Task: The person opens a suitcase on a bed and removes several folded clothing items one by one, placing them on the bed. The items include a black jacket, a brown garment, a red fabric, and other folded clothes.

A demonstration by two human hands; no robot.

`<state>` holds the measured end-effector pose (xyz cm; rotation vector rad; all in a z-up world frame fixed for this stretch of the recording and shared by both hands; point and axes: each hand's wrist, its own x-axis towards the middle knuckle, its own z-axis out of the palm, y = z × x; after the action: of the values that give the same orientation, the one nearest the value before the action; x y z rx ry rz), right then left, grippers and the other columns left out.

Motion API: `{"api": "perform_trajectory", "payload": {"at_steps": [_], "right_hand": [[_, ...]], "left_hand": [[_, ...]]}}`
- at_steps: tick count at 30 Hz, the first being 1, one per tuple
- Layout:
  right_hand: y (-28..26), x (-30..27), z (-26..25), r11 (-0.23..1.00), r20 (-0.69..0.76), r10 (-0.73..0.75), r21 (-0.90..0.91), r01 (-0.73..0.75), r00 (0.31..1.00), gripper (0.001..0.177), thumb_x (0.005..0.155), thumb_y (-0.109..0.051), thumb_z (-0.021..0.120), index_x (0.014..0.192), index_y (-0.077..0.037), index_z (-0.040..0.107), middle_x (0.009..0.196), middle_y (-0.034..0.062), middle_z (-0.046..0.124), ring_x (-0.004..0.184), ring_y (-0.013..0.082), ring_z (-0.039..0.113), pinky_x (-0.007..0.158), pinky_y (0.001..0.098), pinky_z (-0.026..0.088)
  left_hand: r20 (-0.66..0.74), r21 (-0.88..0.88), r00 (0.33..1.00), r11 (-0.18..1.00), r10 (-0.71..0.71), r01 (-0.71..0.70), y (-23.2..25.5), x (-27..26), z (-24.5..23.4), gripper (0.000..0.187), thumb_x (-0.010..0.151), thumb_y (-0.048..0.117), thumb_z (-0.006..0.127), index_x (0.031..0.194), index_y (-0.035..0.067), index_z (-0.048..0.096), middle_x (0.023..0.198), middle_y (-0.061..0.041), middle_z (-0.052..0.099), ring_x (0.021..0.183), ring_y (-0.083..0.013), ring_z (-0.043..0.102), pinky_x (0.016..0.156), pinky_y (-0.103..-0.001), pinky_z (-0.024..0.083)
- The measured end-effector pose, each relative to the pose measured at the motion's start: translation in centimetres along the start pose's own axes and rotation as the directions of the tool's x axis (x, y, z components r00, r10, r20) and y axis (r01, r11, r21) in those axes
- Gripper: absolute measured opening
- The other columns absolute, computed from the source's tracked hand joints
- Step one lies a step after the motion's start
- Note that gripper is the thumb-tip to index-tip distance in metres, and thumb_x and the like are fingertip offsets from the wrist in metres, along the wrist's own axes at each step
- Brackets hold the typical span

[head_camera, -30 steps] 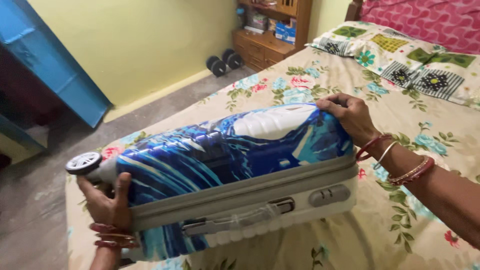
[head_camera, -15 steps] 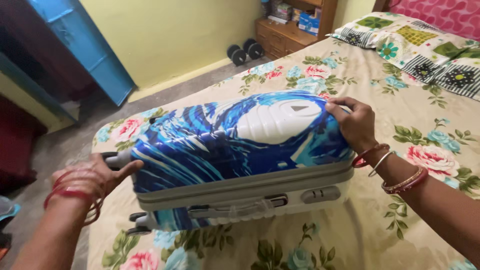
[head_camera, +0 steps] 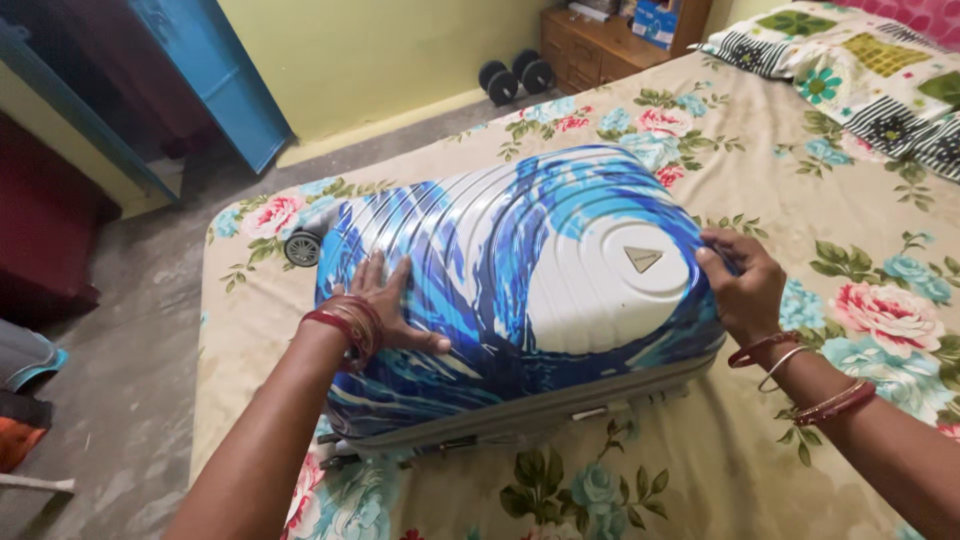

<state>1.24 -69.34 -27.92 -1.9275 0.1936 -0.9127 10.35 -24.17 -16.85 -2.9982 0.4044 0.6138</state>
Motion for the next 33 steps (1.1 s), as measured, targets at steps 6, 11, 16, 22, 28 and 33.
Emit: {"api": "perform_trajectory", "payload": {"at_steps": [6, 11, 16, 22, 28, 33], "right_hand": [[1.1, 2.8, 1.4, 0.997, -0.014, 0.076, 0.031, -0.075, 0.997, 0.026, 0.096, -0.020, 0.073, 0.116, -0.004, 0.076, 0.108, 0.0107, 0.077, 0.102, 0.0172, 0.074, 0.094, 0.0279, 0.056], [2.0, 3.4, 0.4, 0.952, 0.170, 0.187, -0.275, -0.136, 0.967, 0.051, 0.097, -0.041, 0.059, 0.135, -0.008, 0.068, 0.113, 0.0178, 0.074, 0.104, 0.0314, 0.071, 0.091, 0.0390, 0.054], [0.9, 6.3, -0.3, 0.880, 0.398, 0.241, -0.475, -0.027, 0.885, 0.075, 0.092, -0.058, 0.056, 0.146, -0.006, 0.052, 0.137, 0.0263, 0.059, 0.128, 0.0409, 0.057, 0.109, 0.0473, 0.042], [-5.7, 6.1, 6.1, 0.702, 0.530, -0.228, -0.492, 0.516, 0.816, 0.085, 0.093, -0.071, 0.046, 0.154, -0.012, 0.044, 0.164, 0.0213, 0.036, 0.153, 0.0401, 0.029, 0.126, 0.0563, 0.022], [-8.5, 4.5, 9.6, 0.628, 0.695, 0.271, -0.652, 0.425, 0.666, 0.097, 0.085, -0.084, 0.027, 0.163, -0.029, 0.014, 0.172, 0.0096, 0.006, 0.157, 0.0310, 0.003, 0.120, 0.0703, 0.003], [-8.7, 6.1, 9.6, 0.643, 0.698, 0.277, -0.646, 0.413, 0.661, 0.086, 0.088, -0.077, 0.041, 0.157, -0.026, 0.035, 0.169, 0.0115, 0.022, 0.157, 0.0322, 0.018, 0.120, 0.0713, 0.011]], "left_hand": [[0.008, -0.006, 1.000, 1.000, -0.009, 0.009, 0.1, 3.0, 0.0, 0.162, 0.041, 0.089, 0.081, 0.166, 0.024, -0.001, 0.169, -0.025, -0.010, 0.157, -0.0436, -0.008, 0.123, -0.062, 0.015], [-0.083, -0.093, 0.997, 0.995, 0.008, -0.016, -0.3, 2.7, 1.3, 0.146, 0.052, 0.090, 0.074, 0.164, 0.026, 0.007, 0.170, -0.020, -0.008, 0.158, -0.0371, -0.007, 0.122, -0.063, 0.013], [-0.349, -0.247, 0.936, 0.968, -0.047, -0.044, -3.0, 3.6, 3.1, 0.112, 0.073, 0.088, 0.056, 0.161, 0.024, 0.036, 0.171, -0.014, 0.024, 0.160, -0.0348, 0.021, 0.129, -0.057, 0.023], [-0.466, -0.245, 0.861, 0.965, -0.205, 0.098, -2.1, 3.0, 3.3, 0.104, 0.077, 0.086, 0.050, 0.161, 0.031, 0.024, 0.172, -0.010, 0.006, 0.157, -0.0374, 0.001, 0.118, -0.070, 0.008], [-0.225, -0.293, 0.933, 0.933, -0.282, 0.211, 0.1, 2.9, 2.0, 0.108, 0.073, 0.091, 0.048, 0.162, 0.038, 0.018, 0.173, -0.004, 0.000, 0.158, -0.0350, -0.005, 0.120, -0.071, 0.002], [-0.227, -0.297, 0.935, 0.934, -0.271, 0.199, -0.7, 3.0, 1.7, 0.104, 0.074, 0.087, 0.055, 0.160, 0.037, 0.026, 0.172, -0.005, 0.011, 0.158, -0.0369, 0.006, 0.119, -0.072, 0.013]]}}
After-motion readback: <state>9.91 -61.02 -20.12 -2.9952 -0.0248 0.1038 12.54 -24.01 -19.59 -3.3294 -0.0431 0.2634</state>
